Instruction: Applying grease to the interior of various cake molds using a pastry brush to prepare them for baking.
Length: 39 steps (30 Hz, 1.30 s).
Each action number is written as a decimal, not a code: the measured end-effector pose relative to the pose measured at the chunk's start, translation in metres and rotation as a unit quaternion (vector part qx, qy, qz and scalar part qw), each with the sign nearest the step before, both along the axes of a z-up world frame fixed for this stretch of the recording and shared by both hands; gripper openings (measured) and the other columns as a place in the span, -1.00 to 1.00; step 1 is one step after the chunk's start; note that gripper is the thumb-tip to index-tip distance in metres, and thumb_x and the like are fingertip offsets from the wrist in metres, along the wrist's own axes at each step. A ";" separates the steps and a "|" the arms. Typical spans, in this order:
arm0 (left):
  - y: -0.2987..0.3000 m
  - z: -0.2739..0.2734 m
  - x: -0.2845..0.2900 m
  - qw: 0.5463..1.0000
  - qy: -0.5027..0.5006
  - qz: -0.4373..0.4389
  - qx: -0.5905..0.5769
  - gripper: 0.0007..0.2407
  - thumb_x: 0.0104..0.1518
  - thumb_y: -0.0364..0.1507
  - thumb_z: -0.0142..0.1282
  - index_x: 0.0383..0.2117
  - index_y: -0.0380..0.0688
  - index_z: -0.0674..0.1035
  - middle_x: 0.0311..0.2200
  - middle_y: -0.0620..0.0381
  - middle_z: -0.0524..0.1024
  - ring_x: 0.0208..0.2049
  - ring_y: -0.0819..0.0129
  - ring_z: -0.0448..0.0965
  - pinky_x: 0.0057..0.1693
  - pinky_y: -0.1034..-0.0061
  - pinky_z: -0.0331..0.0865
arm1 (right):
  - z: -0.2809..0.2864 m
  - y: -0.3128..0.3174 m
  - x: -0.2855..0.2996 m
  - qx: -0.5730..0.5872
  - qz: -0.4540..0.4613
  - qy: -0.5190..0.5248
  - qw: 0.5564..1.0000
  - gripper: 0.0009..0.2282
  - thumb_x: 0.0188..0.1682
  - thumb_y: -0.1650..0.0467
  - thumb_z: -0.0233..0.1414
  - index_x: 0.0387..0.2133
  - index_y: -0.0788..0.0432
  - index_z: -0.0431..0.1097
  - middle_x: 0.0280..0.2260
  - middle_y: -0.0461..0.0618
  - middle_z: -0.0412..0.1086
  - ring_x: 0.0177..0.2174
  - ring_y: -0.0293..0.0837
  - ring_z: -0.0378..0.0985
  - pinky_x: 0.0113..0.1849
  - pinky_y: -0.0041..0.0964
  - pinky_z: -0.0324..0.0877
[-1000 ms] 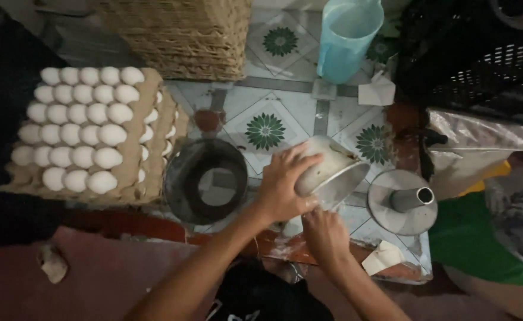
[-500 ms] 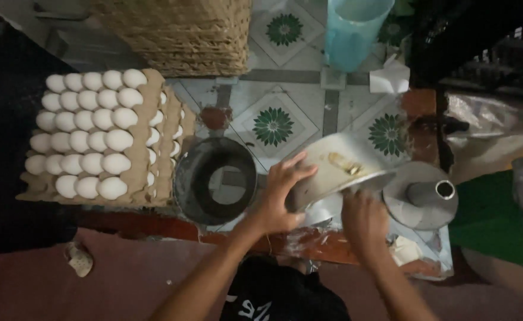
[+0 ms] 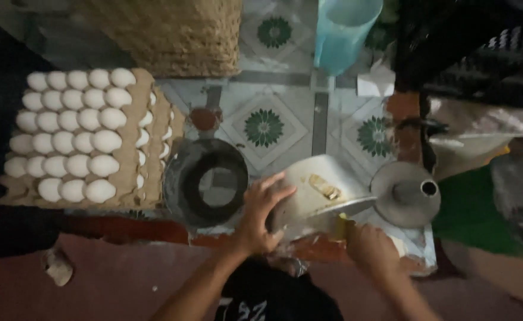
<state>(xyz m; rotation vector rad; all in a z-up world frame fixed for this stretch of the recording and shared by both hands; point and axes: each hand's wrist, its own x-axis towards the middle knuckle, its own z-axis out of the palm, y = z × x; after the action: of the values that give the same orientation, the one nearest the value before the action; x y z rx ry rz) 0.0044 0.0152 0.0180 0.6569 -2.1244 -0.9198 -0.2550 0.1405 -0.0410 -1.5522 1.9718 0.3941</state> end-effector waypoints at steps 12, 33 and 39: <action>0.018 -0.022 0.004 0.978 0.136 0.134 0.080 -0.49 0.07 -0.60 -0.03 0.25 -0.04 0.40 0.26 -0.01 0.27 0.36 0.07 0.24 0.46 0.08 0.17 | 0.104 -0.018 0.057 -0.014 -0.114 -0.497 0.860 -0.57 0.04 0.10 -0.13 -0.30 0.15 0.60 -0.58 -0.14 0.44 -0.67 -0.31 0.24 -0.61 -0.40 0.16; 0.034 -0.022 0.002 0.706 0.189 0.243 0.638 -0.60 0.18 -0.13 0.00 0.06 -0.02 0.56 -0.22 0.02 0.55 -0.28 0.13 0.58 -0.19 0.34 0.47 | 0.102 -0.005 0.081 -0.199 0.009 -0.177 0.964 -0.73 0.06 0.28 0.01 0.03 -0.29 0.35 -0.39 -0.13 0.53 -0.61 0.02 0.51 -0.58 -0.03 0.27; 0.044 -0.016 -0.013 0.541 0.290 0.234 0.754 -0.46 0.12 -0.04 0.02 0.16 -0.10 0.55 -0.07 -0.10 0.61 -0.13 0.04 0.59 -0.03 0.22 0.49 | 0.114 -0.010 0.071 -0.170 0.120 -0.126 0.970 -0.38 -0.25 0.57 0.06 0.12 -0.30 0.39 -0.12 -0.08 0.56 -0.39 0.05 0.72 -0.38 0.11 0.63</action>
<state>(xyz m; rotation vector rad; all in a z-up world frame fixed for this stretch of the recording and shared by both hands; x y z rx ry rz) -0.0088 0.0595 0.0023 1.3065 -0.0343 -2.1068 -0.1836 0.1300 0.0727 -1.9583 1.7209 -0.0548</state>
